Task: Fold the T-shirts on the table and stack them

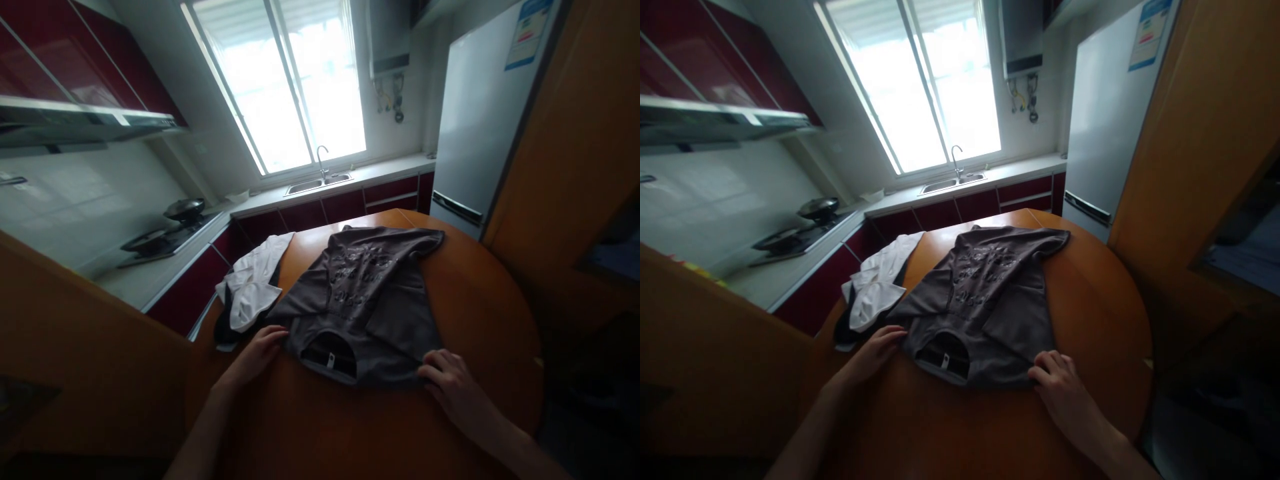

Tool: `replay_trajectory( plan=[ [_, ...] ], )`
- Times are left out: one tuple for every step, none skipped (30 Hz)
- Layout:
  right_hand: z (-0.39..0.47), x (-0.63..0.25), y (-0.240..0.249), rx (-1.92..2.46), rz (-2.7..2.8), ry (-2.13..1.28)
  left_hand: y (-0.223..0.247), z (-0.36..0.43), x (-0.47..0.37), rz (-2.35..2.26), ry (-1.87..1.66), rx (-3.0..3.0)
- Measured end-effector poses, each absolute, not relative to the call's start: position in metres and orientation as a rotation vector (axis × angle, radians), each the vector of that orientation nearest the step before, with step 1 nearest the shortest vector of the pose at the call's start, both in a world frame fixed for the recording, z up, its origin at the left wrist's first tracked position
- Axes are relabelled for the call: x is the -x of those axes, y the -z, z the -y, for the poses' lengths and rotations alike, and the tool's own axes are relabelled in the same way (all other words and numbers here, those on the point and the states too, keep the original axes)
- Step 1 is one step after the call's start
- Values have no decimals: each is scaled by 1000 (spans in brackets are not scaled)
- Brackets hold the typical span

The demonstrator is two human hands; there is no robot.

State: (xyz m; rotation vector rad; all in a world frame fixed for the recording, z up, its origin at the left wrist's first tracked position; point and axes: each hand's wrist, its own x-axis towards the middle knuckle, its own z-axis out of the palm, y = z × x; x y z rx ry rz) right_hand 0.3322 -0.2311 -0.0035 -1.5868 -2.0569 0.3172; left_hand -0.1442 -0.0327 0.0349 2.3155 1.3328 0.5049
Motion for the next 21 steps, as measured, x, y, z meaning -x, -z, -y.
replay_trajectory(
  plan=[
    [229,-333,5,1588,2070,-308,-34,32,145,-1367,-523,-2330],
    [226,-335,5,1581,2090,-296,-33,32,144,-1393,-532,-2344],
    [223,-339,4,1574,2109,-280,-33,33,141,-1412,-534,-2359],
    [220,-345,1,1566,2126,-262,-34,34,137,-1421,-528,-2379],
    [217,-353,-3,1557,2140,-248,-35,37,133,-1419,-517,-2404],
    [214,-364,-8,1550,2149,-236,-36,41,128,-1405,-499,-2432],
    [211,-376,-13,1543,2153,-228,-37,47,122,-1382,-473,-2461],
    [209,-390,-19,1537,2152,-225,-39,55,116,-1354,-442,-2488],
    [207,-405,-25,1542,2139,-216,-41,64,109,-1323,-407,-2507],
    [207,-420,-29,1556,2122,-206,-43,75,102,-1291,-368,-2515],
    [207,-435,-33,1570,2114,-208,-46,88,96,-1259,-325,-2511],
    [209,-449,-36,1584,2120,-224,-50,100,89,-1225,-276,-2493],
    [211,-461,-37,1596,2138,-257,-55,113,83,-1193,-222,-2461],
    [214,-472,-38,1605,2168,-305,-60,125,78,-1161,-161,-2417],
    [217,-481,-39,1617,2198,-364,-66,136,73,-1131,-94,-2363],
    [220,-488,-39,1629,2225,-432,-72,145,68,-1099,-29,-2303],
    [222,-492,-40,1639,2245,-499,-77,150,64,-1067,22,-2241],
    [223,-494,-41,1649,2249,-547,-81,154,60,-1035,49,-2185],
    [222,-492,-43,1660,2240,-561,-84,154,55,-1012,36,-2145],
    [220,-487,-44,1672,2215,-536,-85,151,49,-1002,-22,-2125],
    [215,-479,-45,1682,2181,-482,-84,146,42,-1011,-122,-2127]
  ],
)
